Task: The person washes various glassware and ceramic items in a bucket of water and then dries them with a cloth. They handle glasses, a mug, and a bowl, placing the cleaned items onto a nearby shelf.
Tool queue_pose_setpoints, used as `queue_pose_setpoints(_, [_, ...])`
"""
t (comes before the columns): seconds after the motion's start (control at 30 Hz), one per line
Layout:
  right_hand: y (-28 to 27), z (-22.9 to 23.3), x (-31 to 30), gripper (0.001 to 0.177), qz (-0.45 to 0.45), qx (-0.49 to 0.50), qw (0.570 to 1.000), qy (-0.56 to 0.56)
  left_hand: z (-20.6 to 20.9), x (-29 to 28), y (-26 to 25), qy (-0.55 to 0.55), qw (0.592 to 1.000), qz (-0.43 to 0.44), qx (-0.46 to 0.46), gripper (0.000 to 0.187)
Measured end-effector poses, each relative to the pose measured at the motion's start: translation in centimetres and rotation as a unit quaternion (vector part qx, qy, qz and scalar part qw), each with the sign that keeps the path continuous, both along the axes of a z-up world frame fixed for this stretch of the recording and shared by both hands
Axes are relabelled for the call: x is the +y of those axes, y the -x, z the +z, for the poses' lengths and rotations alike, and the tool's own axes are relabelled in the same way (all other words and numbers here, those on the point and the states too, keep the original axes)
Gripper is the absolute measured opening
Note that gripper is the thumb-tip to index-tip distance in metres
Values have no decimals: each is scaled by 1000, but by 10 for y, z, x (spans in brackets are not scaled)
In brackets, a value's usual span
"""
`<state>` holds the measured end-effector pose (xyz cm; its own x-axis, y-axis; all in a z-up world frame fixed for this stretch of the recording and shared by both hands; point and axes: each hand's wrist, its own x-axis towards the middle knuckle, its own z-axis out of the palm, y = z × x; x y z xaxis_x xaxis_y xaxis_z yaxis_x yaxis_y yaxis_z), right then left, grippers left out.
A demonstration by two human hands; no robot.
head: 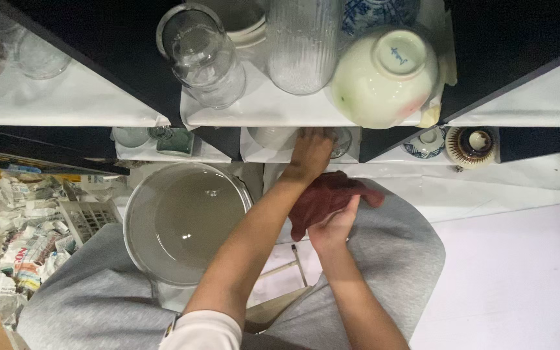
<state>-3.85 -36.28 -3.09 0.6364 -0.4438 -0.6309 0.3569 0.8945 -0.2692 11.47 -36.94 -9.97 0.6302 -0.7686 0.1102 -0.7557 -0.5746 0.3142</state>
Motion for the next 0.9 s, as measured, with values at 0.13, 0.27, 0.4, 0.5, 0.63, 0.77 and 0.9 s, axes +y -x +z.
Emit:
queue_pose_setpoints(0.13, [2,-5,-7,56,-19,14,1000,-17,33,22,14,127,987,20,102,32])
queue_pose_setpoints(0.27, [8,-34,-4,52,-33,6,998,50,67,55,42,265,938,53,217,36])
queue_pose_setpoints(0.4, [14,-69,11,37,-11,-180,977,114,90,96,71,282,938,72,190,37])
queue_pose_setpoints(0.5, [12,-73,25,28,59,-10,984,170,103,125,90,273,952,73,120,42])
queue_pose_setpoints(0.63, [10,-50,41,30,143,16,960,240,119,167,110,229,956,117,138,48])
queue_pose_setpoints(0.77, [15,-25,54,35,220,-14,953,207,125,218,136,227,945,145,184,58])
queue_pose_setpoints(0.9, [22,-15,76,32,266,-43,945,186,108,257,154,358,846,258,300,66])
